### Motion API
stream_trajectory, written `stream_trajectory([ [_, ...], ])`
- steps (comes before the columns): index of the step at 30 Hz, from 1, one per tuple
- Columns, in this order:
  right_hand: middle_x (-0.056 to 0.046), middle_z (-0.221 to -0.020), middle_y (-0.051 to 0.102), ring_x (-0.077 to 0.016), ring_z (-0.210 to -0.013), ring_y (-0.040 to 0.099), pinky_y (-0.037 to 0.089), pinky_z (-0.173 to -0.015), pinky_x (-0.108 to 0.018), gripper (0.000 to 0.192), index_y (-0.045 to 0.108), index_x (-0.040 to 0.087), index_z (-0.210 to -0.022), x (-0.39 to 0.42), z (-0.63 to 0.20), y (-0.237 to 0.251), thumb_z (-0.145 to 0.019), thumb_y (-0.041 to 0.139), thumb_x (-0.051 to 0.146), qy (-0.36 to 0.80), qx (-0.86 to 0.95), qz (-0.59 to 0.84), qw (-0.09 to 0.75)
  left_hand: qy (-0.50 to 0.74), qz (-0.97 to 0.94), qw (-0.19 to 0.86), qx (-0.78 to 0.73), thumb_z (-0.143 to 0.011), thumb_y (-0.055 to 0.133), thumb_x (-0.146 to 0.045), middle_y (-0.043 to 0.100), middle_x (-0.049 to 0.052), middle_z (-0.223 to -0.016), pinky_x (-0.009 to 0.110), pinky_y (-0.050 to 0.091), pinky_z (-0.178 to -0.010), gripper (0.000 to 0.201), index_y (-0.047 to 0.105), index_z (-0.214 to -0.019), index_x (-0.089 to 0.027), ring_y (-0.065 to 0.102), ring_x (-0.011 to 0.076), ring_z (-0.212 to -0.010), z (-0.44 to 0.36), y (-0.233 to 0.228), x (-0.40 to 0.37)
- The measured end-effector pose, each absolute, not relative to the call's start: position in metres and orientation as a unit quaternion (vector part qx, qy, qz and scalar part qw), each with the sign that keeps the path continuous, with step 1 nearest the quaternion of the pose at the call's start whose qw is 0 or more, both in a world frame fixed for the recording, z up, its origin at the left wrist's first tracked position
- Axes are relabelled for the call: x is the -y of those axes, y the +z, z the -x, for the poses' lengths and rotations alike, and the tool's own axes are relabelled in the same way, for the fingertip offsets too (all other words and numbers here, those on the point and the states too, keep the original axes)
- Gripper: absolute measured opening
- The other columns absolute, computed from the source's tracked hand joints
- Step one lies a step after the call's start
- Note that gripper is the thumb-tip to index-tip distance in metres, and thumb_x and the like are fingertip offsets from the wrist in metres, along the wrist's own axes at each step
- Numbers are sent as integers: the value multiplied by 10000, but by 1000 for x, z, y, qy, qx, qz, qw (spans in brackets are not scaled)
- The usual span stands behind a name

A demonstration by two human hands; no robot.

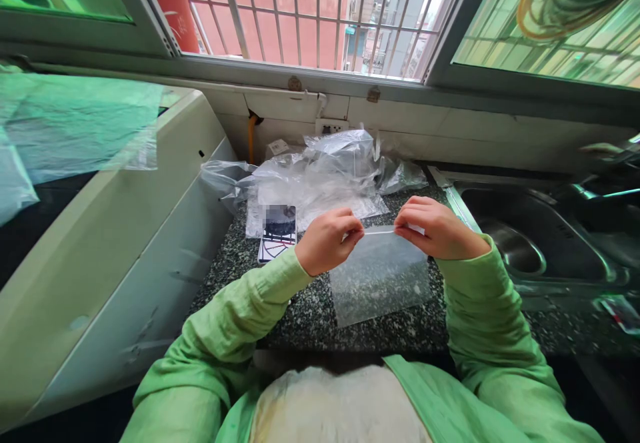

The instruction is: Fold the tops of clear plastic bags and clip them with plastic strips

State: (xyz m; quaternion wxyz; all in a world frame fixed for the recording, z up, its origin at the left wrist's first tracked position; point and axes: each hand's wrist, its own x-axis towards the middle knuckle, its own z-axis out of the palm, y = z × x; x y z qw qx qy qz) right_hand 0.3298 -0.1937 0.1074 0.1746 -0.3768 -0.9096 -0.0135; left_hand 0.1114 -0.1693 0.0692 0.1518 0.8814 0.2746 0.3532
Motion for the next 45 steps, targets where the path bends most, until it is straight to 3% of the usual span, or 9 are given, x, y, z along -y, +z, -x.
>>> stream_trajectory([
  [12, -24, -654, 575, -127, -655, 466, 370, -636, -262, 118, 549, 170, -713, 195, -325, 106, -801, 501, 232, 25, 915, 366, 168, 346, -888, 142, -267, -772, 510, -172, 550, 23, -663, 221, 407, -564, 125, 598, -693, -132, 475, 97, -603, -114, 66, 169],
  [24, -27, -644, 567, -130, -647, 459, 374, -638, -269, 173, 526, 165, -682, 192, -316, 100, -829, 454, 222, -57, 909, 365, 194, 357, -884, 141, -267, -782, 512, -183, 536, 16, -655, 212, 399, -549, 128, 598, -703, -129, 466, 89, -587, -109, 71, 168],
  [45, -10, -629, 606, -128, -650, 499, 344, -635, -278, 194, 582, 183, -635, 191, -337, 108, -800, 502, 247, -53, 891, 403, 204, 371, -874, 147, -275, -767, 529, -163, 512, 6, -640, 192, 382, -520, 112, 588, -680, -125, 455, 73, -563, -97, 79, 160],
])
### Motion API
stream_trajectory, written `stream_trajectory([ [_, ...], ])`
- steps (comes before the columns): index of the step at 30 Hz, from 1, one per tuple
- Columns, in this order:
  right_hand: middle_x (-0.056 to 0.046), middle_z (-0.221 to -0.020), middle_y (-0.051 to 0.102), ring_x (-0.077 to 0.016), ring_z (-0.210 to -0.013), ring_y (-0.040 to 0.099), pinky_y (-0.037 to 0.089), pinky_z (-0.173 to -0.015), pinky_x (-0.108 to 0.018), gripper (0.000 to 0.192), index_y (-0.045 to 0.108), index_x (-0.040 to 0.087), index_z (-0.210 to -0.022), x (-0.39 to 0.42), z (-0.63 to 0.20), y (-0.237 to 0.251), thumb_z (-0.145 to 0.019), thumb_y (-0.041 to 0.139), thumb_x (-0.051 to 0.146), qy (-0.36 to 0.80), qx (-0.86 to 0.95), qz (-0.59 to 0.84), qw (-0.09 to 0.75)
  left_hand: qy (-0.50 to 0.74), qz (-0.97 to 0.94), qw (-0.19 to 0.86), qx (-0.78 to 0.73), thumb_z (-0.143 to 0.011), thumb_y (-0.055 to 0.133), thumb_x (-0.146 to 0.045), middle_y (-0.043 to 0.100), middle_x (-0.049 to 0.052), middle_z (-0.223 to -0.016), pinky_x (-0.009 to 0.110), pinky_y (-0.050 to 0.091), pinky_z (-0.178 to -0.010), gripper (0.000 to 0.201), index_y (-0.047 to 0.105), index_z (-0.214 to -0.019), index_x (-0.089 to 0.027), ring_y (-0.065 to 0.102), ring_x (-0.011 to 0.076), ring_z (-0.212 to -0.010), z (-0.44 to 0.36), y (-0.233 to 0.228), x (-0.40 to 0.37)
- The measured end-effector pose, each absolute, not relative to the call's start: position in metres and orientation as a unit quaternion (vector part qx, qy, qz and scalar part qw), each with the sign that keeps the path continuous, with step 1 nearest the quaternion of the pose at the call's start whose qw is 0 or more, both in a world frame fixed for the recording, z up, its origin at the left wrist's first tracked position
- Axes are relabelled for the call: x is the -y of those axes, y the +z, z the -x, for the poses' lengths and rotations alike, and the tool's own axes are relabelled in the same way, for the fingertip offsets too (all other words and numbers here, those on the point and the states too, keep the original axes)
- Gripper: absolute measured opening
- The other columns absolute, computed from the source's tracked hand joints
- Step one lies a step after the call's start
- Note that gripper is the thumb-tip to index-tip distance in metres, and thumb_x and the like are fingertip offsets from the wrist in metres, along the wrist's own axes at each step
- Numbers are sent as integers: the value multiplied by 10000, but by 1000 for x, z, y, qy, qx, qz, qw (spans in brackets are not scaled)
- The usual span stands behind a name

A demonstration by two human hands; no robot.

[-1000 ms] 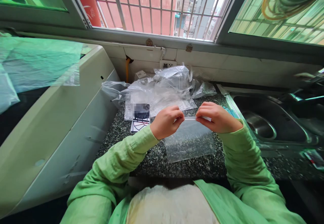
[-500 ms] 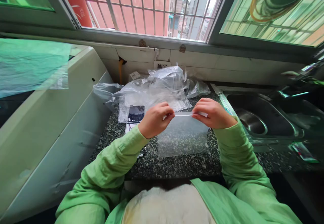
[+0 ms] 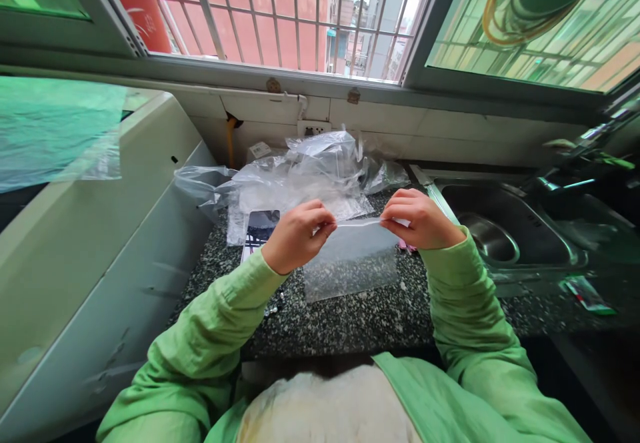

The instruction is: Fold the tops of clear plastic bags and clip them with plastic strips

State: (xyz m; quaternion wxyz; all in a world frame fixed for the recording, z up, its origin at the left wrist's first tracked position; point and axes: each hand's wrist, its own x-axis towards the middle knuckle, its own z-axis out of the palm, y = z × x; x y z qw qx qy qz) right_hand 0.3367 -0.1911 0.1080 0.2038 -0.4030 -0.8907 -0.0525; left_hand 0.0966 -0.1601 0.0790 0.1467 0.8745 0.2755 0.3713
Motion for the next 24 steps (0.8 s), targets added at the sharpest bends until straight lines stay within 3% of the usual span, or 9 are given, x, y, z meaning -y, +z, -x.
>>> stream_trajectory([
  [6, -17, -689, 635, -134, -670, 507, 343, -635, -278, 143, 626, 195, -728, 190, -332, 104, -779, 543, 300, -26, 901, 387, 191, 356, -881, 151, -274, -777, 518, -175, 521, 8, -651, 200, 387, -534, 124, 593, -688, -131, 460, 78, -578, -100, 77, 163],
  [16, -16, -644, 604, -127, -654, 491, 345, -639, -274, 198, 594, 178, -663, 192, -321, 101, -815, 485, 243, -56, 898, 379, 215, 351, -881, 154, -277, -779, 520, -180, 519, 11, -657, 206, 394, -551, 123, 598, -698, -129, 465, 84, -593, -102, 76, 164],
  [24, -17, -662, 598, -131, -650, 484, 375, -658, -283, 117, 574, 181, -714, 193, -310, 99, -789, 517, 250, -8, 903, 360, 236, 357, -884, 150, -261, -772, 522, -171, 542, 18, -652, 212, 396, -547, 116, 601, -698, -128, 474, 92, -592, -109, 70, 167],
])
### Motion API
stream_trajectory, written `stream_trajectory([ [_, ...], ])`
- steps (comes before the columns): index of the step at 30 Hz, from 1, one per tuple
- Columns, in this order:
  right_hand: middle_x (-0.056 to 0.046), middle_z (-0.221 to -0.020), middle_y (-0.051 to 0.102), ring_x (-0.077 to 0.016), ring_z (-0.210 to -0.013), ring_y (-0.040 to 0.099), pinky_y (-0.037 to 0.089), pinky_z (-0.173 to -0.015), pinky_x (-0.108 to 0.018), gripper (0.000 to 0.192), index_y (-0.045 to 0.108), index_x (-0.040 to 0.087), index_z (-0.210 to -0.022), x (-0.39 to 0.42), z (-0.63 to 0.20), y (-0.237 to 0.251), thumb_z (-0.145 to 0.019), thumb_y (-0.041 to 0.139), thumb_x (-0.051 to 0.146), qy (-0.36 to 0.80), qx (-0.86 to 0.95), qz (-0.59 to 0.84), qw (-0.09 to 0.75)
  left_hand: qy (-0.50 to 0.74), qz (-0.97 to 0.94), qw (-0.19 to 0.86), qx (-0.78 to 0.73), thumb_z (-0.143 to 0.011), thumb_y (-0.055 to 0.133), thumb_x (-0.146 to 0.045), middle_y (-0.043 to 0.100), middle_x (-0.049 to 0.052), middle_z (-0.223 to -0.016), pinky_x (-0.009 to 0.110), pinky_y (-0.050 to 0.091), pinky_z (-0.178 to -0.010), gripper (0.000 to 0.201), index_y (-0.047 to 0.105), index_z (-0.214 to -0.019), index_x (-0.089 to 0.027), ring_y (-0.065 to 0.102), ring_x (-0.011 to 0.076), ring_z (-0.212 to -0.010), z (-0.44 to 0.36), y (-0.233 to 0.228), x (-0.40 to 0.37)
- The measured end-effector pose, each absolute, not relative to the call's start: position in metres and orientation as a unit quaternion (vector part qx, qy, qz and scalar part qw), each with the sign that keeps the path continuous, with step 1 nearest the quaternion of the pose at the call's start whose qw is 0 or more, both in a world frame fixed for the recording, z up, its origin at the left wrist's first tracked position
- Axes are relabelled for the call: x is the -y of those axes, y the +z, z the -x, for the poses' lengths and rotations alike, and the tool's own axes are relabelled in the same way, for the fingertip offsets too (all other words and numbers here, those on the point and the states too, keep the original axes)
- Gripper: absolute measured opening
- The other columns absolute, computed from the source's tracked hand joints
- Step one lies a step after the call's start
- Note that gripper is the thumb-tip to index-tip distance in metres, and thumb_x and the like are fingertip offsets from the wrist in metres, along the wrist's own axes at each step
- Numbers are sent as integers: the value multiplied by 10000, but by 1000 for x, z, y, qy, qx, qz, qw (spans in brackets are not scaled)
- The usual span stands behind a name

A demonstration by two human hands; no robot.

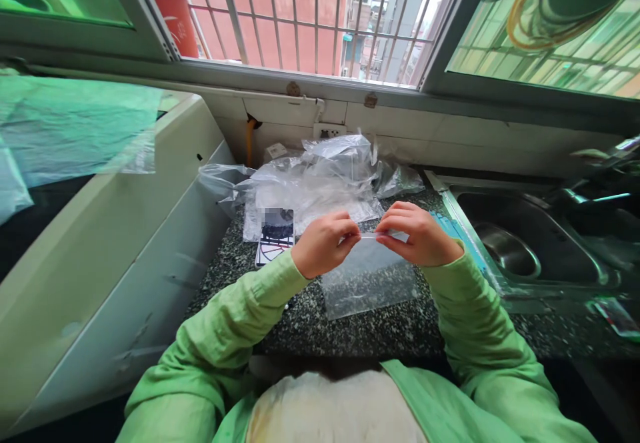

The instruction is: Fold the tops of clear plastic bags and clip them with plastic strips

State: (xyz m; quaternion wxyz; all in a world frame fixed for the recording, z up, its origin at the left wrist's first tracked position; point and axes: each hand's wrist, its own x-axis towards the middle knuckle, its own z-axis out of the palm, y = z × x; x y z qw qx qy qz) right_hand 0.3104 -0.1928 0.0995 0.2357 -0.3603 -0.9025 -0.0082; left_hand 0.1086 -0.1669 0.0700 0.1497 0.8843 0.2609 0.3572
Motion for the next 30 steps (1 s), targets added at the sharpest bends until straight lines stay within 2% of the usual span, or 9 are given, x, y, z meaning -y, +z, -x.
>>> stream_trajectory([
  [4, -17, -624, 568, -132, -647, 469, 363, -645, -277, 148, 529, 174, -659, 193, -305, 97, -796, 477, 188, -27, 903, 362, 228, 354, -885, 149, -264, -767, 526, -167, 551, 20, -656, 217, 405, -558, 110, 601, -696, -132, 480, 96, -601, -111, 68, 167],
  [12, -22, -648, 561, -135, -664, 461, 339, -640, -272, 146, 511, 174, -684, 193, -307, 97, -814, 453, 204, -45, 910, 358, 207, 358, -881, 166, -260, -773, 523, -174, 541, 9, -645, 211, 410, -555, 117, 606, -699, -139, 474, 86, -586, -111, 68, 167],
  [16, -21, -645, 563, -136, -663, 466, 350, -647, -277, 147, 506, 175, -674, 194, -311, 101, -810, 461, 203, -47, 905, 365, 214, 368, -872, 187, -262, -757, 567, -226, 534, 7, -657, 212, 408, -553, 105, 624, -762, -138, 472, 82, -578, -107, 72, 166],
  [24, -21, -641, 571, -142, -664, 475, 359, -649, -293, 135, 499, 182, -664, 196, -323, 109, -795, 476, 206, -51, 888, 392, 234, 411, -842, 226, -266, -752, 547, -161, 459, -20, -593, 190, 369, -509, 118, 568, -639, -130, 425, 65, -542, -105, 76, 165],
  [30, -20, -642, 574, -140, -654, 479, 367, -646, -295, 123, 506, 182, -668, 196, -326, 109, -788, 484, 196, -40, 893, 386, 228, 408, -844, 222, -268, -734, 545, -129, 463, -18, -602, 186, 365, -510, 107, 554, -628, -126, 422, 62, -545, -111, 72, 168],
])
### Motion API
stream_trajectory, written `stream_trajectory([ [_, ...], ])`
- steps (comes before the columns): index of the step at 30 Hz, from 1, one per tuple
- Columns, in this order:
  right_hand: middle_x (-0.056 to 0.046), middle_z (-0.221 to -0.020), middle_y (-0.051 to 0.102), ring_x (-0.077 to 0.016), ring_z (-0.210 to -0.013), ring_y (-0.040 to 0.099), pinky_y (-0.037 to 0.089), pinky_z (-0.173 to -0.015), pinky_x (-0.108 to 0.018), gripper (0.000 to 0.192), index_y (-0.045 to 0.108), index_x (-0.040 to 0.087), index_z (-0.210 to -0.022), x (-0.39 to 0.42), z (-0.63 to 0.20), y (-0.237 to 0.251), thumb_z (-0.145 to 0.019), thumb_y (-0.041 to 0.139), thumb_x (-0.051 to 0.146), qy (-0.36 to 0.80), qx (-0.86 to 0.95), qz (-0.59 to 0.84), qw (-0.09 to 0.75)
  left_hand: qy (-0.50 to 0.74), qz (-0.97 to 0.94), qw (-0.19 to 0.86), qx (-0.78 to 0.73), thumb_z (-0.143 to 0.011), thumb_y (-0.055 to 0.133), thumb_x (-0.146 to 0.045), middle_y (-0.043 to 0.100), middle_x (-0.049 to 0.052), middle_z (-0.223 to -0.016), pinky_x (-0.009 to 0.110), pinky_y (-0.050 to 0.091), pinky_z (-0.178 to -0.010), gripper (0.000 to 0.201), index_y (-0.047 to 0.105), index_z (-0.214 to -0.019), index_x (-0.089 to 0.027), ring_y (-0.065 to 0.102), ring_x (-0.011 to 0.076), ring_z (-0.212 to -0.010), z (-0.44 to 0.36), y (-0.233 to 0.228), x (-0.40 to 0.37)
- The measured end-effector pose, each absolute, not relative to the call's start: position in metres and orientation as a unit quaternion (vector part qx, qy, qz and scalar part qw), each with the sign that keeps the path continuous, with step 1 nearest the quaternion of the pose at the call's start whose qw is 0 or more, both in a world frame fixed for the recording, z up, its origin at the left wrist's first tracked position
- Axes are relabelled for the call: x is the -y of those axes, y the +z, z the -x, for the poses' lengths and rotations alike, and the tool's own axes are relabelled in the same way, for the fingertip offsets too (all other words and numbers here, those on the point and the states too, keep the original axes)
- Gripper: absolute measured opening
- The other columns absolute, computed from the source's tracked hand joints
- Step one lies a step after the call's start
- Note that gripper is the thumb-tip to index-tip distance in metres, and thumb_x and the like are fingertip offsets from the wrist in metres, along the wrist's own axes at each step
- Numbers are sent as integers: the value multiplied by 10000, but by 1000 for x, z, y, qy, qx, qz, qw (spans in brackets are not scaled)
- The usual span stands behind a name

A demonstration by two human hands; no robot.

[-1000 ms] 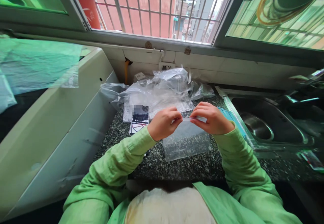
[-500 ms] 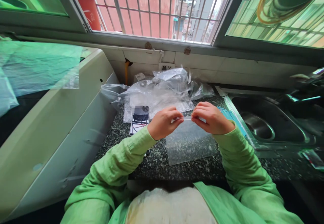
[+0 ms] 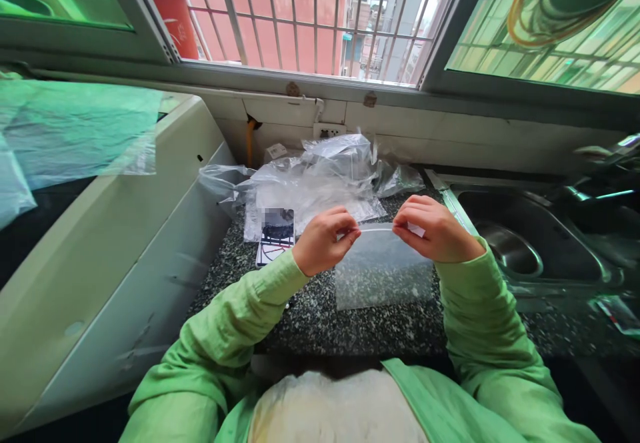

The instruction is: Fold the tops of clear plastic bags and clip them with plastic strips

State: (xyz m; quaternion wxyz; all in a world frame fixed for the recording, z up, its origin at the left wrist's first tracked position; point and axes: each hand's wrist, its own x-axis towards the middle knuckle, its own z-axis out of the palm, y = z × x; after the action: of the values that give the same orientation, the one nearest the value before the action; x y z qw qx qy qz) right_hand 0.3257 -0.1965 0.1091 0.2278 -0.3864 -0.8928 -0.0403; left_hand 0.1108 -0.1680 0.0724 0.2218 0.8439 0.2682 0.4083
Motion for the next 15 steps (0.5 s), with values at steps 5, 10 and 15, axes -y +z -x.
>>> stream_trajectory([
  [5, -22, -641, 569, -137, -644, 469, 380, -638, -293, 120, 513, 180, -674, 196, -327, 109, -791, 486, 191, -26, 896, 382, 227, 403, -847, 219, -269, -734, 539, -122, 463, -17, -602, 189, 362, -513, 101, 556, -635, -125, 420, 64, -547, -112, 71, 169],
  [10, -23, -639, 567, -134, -644, 464, 389, -611, -273, 113, 521, 179, -687, 196, -330, 108, -795, 490, 190, -7, 895, 382, 228, 398, -851, 218, -264, -740, 533, -127, 466, -16, -600, 194, 366, -517, 104, 558, -639, -131, 425, 69, -551, -113, 71, 170],
  [15, -25, -642, 569, -129, -643, 472, 396, -589, -253, 88, 541, 174, -714, 196, -334, 109, -792, 514, 204, 11, 896, 389, 214, 402, -851, 215, -260, -737, 537, -122, 466, -15, -599, 191, 364, -516, 99, 560, -641, -125, 419, 66, -546, -113, 71, 170],
])
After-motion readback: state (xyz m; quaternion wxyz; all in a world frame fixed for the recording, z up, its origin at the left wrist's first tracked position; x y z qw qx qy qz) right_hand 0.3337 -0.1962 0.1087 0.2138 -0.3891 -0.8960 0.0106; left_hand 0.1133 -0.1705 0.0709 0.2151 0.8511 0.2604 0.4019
